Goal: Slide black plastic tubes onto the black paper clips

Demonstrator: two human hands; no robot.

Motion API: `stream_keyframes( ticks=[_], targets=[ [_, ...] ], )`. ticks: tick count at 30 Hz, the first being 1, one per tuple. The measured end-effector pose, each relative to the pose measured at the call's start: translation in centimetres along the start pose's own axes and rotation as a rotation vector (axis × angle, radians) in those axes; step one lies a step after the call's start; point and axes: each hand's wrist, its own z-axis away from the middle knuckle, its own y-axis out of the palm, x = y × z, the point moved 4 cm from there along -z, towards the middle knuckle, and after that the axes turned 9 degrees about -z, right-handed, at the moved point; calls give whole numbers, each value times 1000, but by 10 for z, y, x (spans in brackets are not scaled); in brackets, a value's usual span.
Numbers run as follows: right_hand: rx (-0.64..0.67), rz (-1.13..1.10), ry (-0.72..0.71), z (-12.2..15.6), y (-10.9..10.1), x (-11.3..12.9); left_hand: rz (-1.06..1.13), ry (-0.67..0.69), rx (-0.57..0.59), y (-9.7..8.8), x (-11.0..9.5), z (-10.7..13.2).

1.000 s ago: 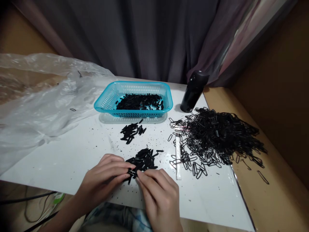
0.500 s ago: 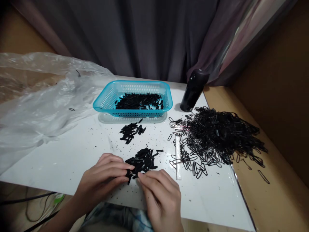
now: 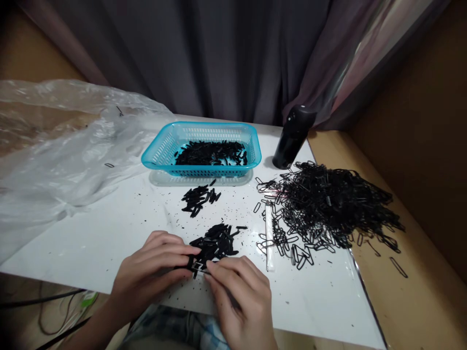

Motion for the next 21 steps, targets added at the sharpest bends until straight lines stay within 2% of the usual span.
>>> stream_keyframes(
  ticks=[2, 4, 6, 8, 15, 21],
  targets=[
    [-63, 5, 2, 1, -2, -1, -64, -70, -38, 0, 6, 1],
    [-119, 13, 15, 2, -4, -2, -166, -200, -77, -2, 18, 2],
    [-143, 17, 24, 2, -5, -2, -271, -327, -55, -3, 31, 4],
    [-147, 14, 28, 3, -6, -3, -324, -389, -19, -5, 39, 6],
    [-152, 19, 23, 1, -6, -1, -300, -315, 119, 1, 34, 10],
    [-138, 26, 20, 1, -5, 0, -275, -354, 190, 8, 35, 10]
  ],
)
